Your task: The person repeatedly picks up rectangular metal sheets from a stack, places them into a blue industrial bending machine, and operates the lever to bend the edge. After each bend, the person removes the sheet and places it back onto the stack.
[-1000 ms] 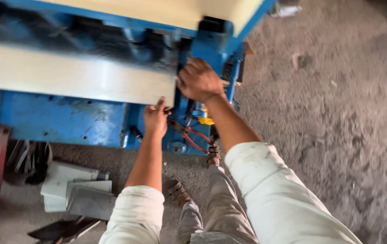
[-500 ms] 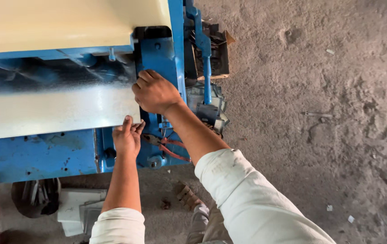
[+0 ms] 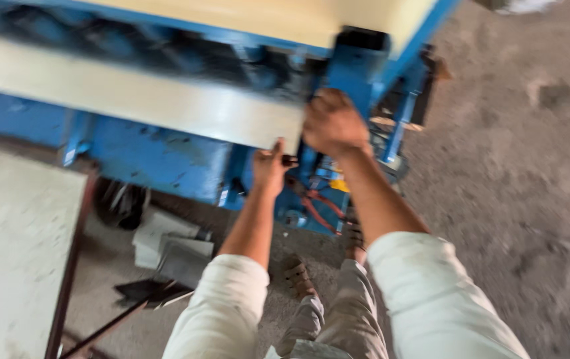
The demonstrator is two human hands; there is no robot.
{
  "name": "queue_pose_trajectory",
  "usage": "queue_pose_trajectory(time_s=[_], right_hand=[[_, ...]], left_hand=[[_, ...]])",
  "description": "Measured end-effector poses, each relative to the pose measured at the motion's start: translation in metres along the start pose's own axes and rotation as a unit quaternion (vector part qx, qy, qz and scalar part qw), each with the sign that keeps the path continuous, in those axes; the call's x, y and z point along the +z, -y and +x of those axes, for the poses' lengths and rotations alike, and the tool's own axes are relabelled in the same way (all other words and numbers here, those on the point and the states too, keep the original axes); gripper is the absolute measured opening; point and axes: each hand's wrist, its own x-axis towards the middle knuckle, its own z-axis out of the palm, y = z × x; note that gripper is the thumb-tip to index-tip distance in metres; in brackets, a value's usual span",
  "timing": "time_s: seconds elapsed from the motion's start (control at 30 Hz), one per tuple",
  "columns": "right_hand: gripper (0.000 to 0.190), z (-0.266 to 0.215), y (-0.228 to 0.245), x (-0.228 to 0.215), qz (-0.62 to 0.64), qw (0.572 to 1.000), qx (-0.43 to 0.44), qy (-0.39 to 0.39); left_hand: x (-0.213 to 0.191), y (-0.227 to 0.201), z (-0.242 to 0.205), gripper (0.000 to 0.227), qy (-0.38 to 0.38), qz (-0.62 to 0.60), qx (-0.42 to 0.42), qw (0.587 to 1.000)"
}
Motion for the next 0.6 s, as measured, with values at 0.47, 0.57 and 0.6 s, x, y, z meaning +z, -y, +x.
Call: queue_pose_trajectory(time_s=[0.47, 0.57, 0.6], right_hand=[[0.015, 0.002, 0.004, 0.001, -0.018, 0.999, -0.01, -0.047], [0.017, -0.001, 0.004, 0.002, -0.004, 0.999, 0.003, -0.055], [0.016, -0.002, 0.004, -0.001, 0.015, 0.999, 0.016, -0.042]], left_hand=[[0.005, 0.007, -0.03, 0.031, 0.013, -0.07, -0.071, 0.995], [0.0, 0.01, -0.028, 0.033, 0.027, -0.087, -0.062, 0.994], [0.0, 0.011, -0.027, 0.036, 0.028, -0.092, -0.054, 0.994]])
